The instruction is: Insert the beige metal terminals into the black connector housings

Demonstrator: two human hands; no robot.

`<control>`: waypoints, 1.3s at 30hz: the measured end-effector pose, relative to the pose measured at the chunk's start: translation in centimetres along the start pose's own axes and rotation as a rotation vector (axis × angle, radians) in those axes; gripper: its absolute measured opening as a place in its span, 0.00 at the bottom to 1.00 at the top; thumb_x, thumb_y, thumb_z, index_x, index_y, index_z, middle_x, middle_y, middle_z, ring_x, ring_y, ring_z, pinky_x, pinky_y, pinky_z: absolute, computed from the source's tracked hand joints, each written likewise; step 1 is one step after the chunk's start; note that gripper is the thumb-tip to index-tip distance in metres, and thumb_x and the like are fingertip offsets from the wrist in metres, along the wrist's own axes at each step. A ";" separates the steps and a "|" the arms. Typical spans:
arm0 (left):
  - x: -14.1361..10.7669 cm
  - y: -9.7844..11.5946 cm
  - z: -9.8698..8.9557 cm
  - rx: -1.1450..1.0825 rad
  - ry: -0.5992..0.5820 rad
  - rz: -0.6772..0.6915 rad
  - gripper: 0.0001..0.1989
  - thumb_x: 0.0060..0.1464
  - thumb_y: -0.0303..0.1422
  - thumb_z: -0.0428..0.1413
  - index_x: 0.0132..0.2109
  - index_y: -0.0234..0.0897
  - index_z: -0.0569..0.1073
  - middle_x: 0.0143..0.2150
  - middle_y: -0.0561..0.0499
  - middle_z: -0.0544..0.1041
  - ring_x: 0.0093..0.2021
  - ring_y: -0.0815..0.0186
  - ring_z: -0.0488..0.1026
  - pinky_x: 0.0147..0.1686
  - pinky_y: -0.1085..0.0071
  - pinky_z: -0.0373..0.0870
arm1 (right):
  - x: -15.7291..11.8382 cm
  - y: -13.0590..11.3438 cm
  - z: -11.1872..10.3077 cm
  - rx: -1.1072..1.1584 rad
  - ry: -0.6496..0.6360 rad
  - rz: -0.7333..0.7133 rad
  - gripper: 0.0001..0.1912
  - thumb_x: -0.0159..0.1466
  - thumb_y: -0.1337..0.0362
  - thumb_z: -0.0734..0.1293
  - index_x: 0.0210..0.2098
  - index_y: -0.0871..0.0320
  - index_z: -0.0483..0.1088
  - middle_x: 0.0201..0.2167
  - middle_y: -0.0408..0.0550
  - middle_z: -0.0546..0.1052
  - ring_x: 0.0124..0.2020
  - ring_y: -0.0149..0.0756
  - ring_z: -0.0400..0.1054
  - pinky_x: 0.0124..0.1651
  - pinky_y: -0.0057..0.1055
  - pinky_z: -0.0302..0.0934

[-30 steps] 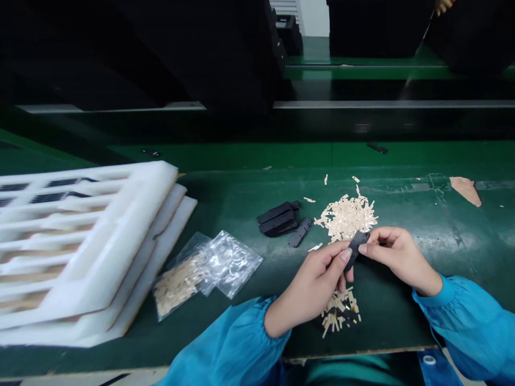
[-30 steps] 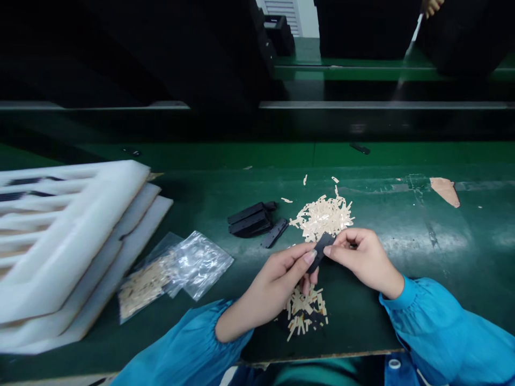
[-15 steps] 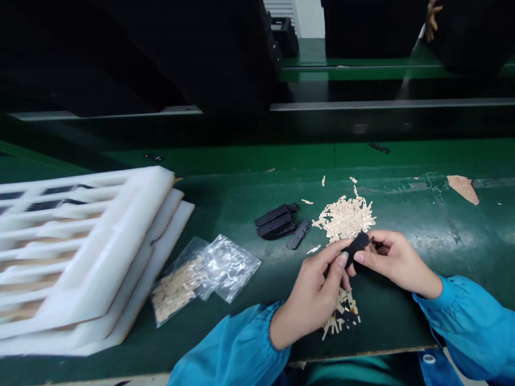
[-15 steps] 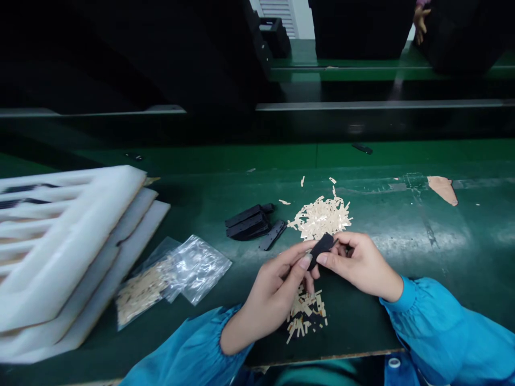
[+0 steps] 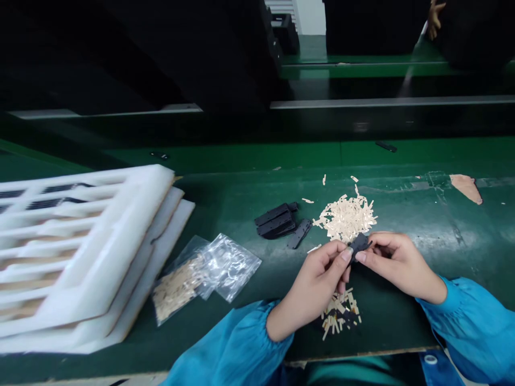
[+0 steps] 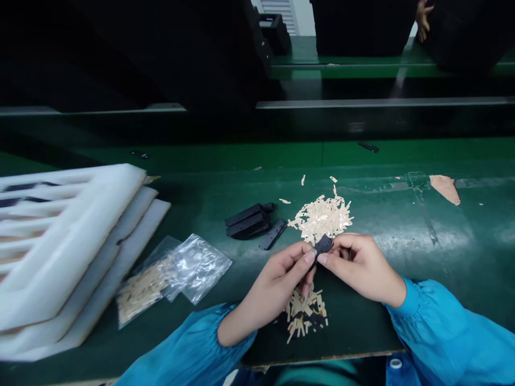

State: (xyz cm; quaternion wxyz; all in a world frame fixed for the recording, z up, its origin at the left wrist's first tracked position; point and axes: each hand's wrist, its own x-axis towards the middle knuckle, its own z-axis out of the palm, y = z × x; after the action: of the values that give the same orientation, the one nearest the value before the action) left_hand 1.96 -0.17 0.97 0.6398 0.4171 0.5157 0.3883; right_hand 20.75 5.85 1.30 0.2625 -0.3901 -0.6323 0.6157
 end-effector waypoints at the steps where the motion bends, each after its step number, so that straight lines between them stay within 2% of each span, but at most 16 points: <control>1: 0.0 0.1 -0.1 -0.017 -0.017 -0.017 0.22 0.65 0.49 0.54 0.33 0.36 0.66 0.24 0.58 0.67 0.20 0.75 0.64 0.23 0.78 0.63 | 0.0 -0.1 0.0 -0.019 -0.001 -0.015 0.18 0.67 0.55 0.72 0.26 0.58 0.69 0.23 0.39 0.63 0.25 0.31 0.53 0.27 0.30 0.49; 6: 0.1 0.7 -0.8 -0.164 -0.166 -0.191 0.21 0.61 0.50 0.59 0.33 0.36 0.67 0.20 0.60 0.62 0.17 0.77 0.53 0.17 0.80 0.51 | 0.1 -0.2 -0.2 -0.054 -0.048 -0.035 0.19 0.67 0.53 0.72 0.27 0.59 0.72 0.24 0.41 0.66 0.27 0.33 0.58 0.29 0.30 0.51; 9: 0.2 0.9 -1.0 -0.264 -0.194 -0.241 0.20 0.59 0.49 0.61 0.34 0.36 0.67 0.19 0.60 0.62 0.16 0.78 0.50 0.16 0.80 0.47 | 0.1 0.0 -0.3 -0.049 -0.027 -0.010 0.19 0.65 0.51 0.74 0.27 0.59 0.73 0.23 0.41 0.66 0.25 0.32 0.56 0.27 0.30 0.50; 16: 0.3 0.9 -0.8 -0.325 -0.151 -0.251 0.20 0.57 0.48 0.63 0.34 0.35 0.69 0.20 0.59 0.65 0.15 0.78 0.53 0.16 0.79 0.50 | 0.2 -0.1 -0.7 -0.036 0.018 -0.029 0.16 0.63 0.51 0.76 0.32 0.58 0.78 0.24 0.42 0.69 0.24 0.32 0.57 0.25 0.29 0.51; 21: 0.2 1.1 -0.9 -0.327 -0.181 -0.256 0.20 0.58 0.48 0.62 0.34 0.35 0.69 0.19 0.59 0.64 0.15 0.78 0.52 0.16 0.79 0.49 | 0.2 -0.1 -0.9 -0.010 0.011 -0.052 0.15 0.62 0.52 0.77 0.31 0.58 0.78 0.25 0.44 0.72 0.24 0.32 0.58 0.26 0.30 0.52; 34: 0.2 0.7 -1.0 -0.338 -0.261 -0.272 0.20 0.60 0.48 0.61 0.35 0.35 0.68 0.20 0.60 0.63 0.15 0.78 0.52 0.17 0.78 0.46 | 0.2 -0.6 -1.1 -0.030 0.015 -0.090 0.18 0.62 0.50 0.77 0.27 0.58 0.77 0.22 0.42 0.69 0.23 0.32 0.57 0.24 0.30 0.49; 39: 0.1 1.0 -1.1 -0.329 -0.260 -0.247 0.20 0.59 0.48 0.62 0.34 0.36 0.67 0.20 0.61 0.62 0.16 0.78 0.49 0.18 0.77 0.43 | 0.3 0.2 -0.8 0.021 -0.005 -0.014 0.20 0.63 0.48 0.75 0.28 0.58 0.74 0.22 0.41 0.66 0.23 0.32 0.55 0.25 0.30 0.50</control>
State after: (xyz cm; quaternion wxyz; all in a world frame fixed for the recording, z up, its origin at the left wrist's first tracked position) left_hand 0.81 0.43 1.71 0.8027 0.2875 0.4058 0.3290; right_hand 21.27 6.50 1.17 0.2694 -0.3814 -0.6291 0.6215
